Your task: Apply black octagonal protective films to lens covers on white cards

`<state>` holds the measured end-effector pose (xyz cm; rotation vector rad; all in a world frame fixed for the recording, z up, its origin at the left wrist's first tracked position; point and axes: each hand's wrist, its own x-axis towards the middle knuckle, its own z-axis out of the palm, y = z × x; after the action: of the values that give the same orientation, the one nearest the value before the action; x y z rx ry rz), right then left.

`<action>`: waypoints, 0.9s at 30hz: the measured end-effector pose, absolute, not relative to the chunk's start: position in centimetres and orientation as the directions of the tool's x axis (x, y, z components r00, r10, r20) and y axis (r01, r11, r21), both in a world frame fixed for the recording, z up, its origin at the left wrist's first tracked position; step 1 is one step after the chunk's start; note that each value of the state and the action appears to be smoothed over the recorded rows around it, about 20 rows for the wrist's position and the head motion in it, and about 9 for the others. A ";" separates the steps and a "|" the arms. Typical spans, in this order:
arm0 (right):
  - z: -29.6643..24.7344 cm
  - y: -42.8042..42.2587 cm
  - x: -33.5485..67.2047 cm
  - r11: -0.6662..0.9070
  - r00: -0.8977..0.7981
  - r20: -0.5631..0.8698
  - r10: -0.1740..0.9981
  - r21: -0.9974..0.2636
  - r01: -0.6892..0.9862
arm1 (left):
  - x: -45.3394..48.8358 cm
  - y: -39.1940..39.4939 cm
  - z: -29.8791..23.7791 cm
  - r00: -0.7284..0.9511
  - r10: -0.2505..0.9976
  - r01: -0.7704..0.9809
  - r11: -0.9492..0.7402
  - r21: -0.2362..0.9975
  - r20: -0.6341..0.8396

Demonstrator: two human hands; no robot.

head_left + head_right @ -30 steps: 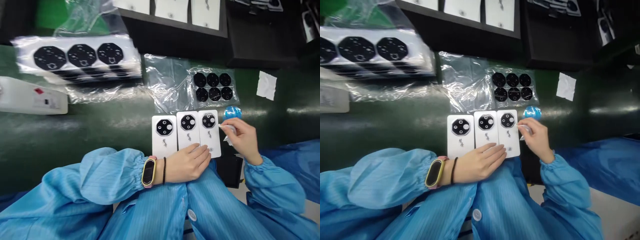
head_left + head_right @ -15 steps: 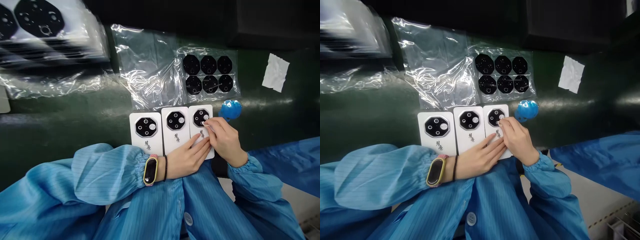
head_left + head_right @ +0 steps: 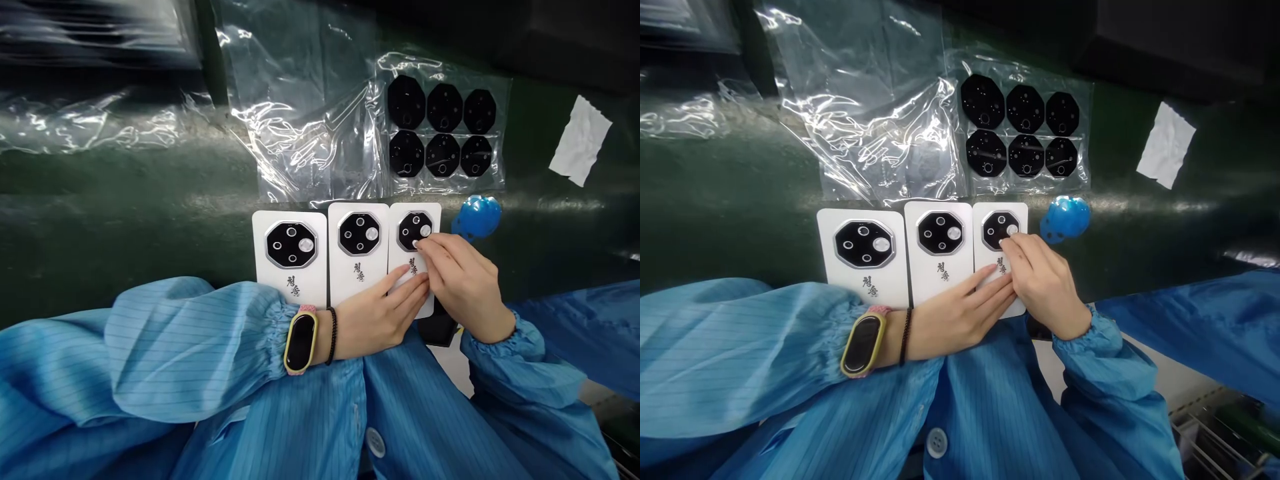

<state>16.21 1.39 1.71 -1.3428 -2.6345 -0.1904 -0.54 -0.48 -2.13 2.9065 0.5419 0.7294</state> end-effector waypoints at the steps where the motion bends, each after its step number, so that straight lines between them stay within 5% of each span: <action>1: 1.8 1.5 16.3 0.596 -0.589 0.210 0.781 0.035 0.803 | -0.5 -0.5 -2.1 0.821 0.364 0.319 -0.931 0.175 0.439; 27: 1.7 1.7 16.7 0.605 -0.582 0.245 0.776 -0.024 0.796 | -0.5 -0.7 -2.3 0.838 0.346 0.323 -0.938 0.127 0.422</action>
<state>16.66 1.71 1.65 -1.2955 -2.6018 -0.1291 -0.49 -0.69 -2.35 2.9633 0.5396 0.6958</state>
